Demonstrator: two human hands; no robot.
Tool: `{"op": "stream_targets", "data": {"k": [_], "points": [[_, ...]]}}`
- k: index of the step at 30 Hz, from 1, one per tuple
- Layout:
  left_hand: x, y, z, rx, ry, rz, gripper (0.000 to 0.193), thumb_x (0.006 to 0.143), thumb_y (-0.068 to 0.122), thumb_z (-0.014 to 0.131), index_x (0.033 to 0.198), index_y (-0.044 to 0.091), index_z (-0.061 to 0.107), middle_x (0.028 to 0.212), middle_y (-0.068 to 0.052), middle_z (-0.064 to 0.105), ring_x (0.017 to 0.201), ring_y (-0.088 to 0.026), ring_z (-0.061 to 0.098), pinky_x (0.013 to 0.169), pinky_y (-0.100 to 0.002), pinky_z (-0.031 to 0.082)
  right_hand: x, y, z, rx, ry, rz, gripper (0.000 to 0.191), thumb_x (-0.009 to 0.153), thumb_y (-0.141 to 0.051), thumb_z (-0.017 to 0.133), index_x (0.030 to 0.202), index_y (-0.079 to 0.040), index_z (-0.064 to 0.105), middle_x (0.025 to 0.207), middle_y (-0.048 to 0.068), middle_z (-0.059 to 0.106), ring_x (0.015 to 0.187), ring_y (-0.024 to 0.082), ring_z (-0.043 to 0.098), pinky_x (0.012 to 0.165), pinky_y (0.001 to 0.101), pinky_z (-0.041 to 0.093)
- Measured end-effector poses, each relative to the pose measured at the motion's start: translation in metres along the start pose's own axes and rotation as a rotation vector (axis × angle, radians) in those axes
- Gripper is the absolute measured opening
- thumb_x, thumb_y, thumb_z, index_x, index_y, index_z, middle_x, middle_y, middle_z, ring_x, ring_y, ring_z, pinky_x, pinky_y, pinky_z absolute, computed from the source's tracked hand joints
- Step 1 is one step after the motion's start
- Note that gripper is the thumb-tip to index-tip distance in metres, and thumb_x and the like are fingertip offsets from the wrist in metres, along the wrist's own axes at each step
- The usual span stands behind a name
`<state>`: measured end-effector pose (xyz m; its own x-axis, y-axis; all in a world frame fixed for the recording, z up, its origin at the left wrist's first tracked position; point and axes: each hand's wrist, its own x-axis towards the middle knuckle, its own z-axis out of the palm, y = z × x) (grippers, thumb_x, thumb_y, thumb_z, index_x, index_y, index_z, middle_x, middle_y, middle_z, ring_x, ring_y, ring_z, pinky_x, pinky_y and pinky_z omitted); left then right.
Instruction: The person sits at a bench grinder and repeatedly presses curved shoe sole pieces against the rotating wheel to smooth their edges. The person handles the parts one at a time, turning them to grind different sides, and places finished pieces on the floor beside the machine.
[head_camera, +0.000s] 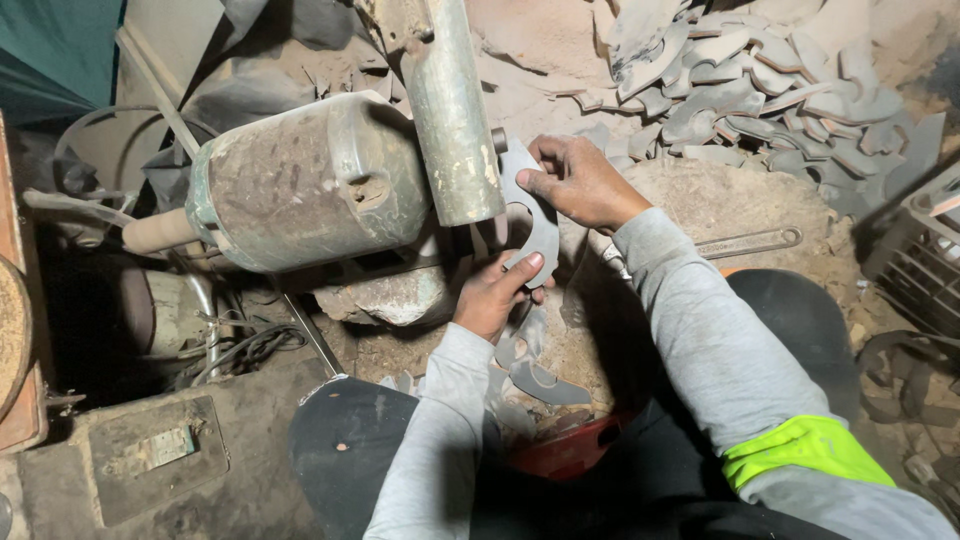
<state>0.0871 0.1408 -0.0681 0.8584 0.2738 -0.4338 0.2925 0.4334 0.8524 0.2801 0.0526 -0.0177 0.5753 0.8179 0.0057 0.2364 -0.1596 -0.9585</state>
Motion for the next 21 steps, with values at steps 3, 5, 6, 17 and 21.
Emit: {"op": "stream_targets", "data": {"k": [3, 5, 6, 17, 21], "points": [[0.000, 0.000, 0.000, -0.085, -0.043, 0.002, 0.036, 0.097, 0.033, 0.069, 0.114, 0.001, 0.069, 0.092, -0.008, 0.071, 0.078, -0.014, 0.062, 0.074, -0.027, 0.051, 0.002, 0.001, -0.001, -0.058, 0.013, -0.025, 0.019, 0.093, -0.019, 0.072, 0.095, -0.001, 0.067, 0.072, -0.004, 0.050, 0.067, 0.007, 0.042, 0.058, 0.0269, 0.039], [-0.001, 0.000, 0.000, -0.135, -0.071, 0.013, 0.033, 0.098, 0.029, 0.068, 0.113, 0.001, 0.069, 0.095, -0.008, 0.070, 0.081, -0.014, 0.063, 0.074, -0.028, 0.052, 0.001, 0.003, -0.001, -0.072, 0.009, -0.024, 0.020, 0.093, -0.020, 0.072, 0.094, -0.001, 0.066, 0.071, -0.003, 0.050, 0.066, 0.008, 0.043, 0.057, 0.0279, 0.039], [-0.003, -0.001, 0.001, -0.155, -0.081, 0.020, 0.031, 0.098, 0.027, 0.068, 0.113, 0.000, 0.069, 0.096, -0.008, 0.070, 0.083, -0.015, 0.064, 0.074, -0.029, 0.052, -0.001, 0.003, -0.001, -0.078, 0.006, -0.024, 0.021, 0.093, -0.020, 0.072, 0.094, 0.000, 0.065, 0.070, -0.003, 0.050, 0.066, 0.008, 0.043, 0.057, 0.0284, 0.039], [-0.028, -0.038, 0.035, 0.100, -0.134, 0.007, 0.033, 0.098, 0.029, 0.067, 0.108, -0.002, 0.073, 0.094, -0.011, 0.076, 0.077, -0.016, 0.069, 0.070, -0.028, 0.057, -0.028, 0.010, -0.021, -0.257, -0.312, -0.033, 0.032, 0.093, -0.032, 0.069, 0.093, -0.001, 0.063, 0.074, 0.007, 0.060, 0.073, 0.016, 0.051, 0.067, 0.0359, 0.047], [-0.011, -0.078, 0.080, 0.192, -0.075, 0.028, 0.033, 0.099, 0.029, 0.064, 0.108, -0.002, 0.073, 0.094, -0.008, 0.077, 0.075, -0.015, 0.071, 0.066, -0.028, 0.058, -0.042, 0.009, -0.034, -0.276, -0.460, -0.058, 0.032, 0.096, -0.035, 0.062, 0.096, -0.003, 0.063, 0.080, 0.012, 0.066, 0.076, 0.021, 0.055, 0.074, 0.0390, 0.050]]}}
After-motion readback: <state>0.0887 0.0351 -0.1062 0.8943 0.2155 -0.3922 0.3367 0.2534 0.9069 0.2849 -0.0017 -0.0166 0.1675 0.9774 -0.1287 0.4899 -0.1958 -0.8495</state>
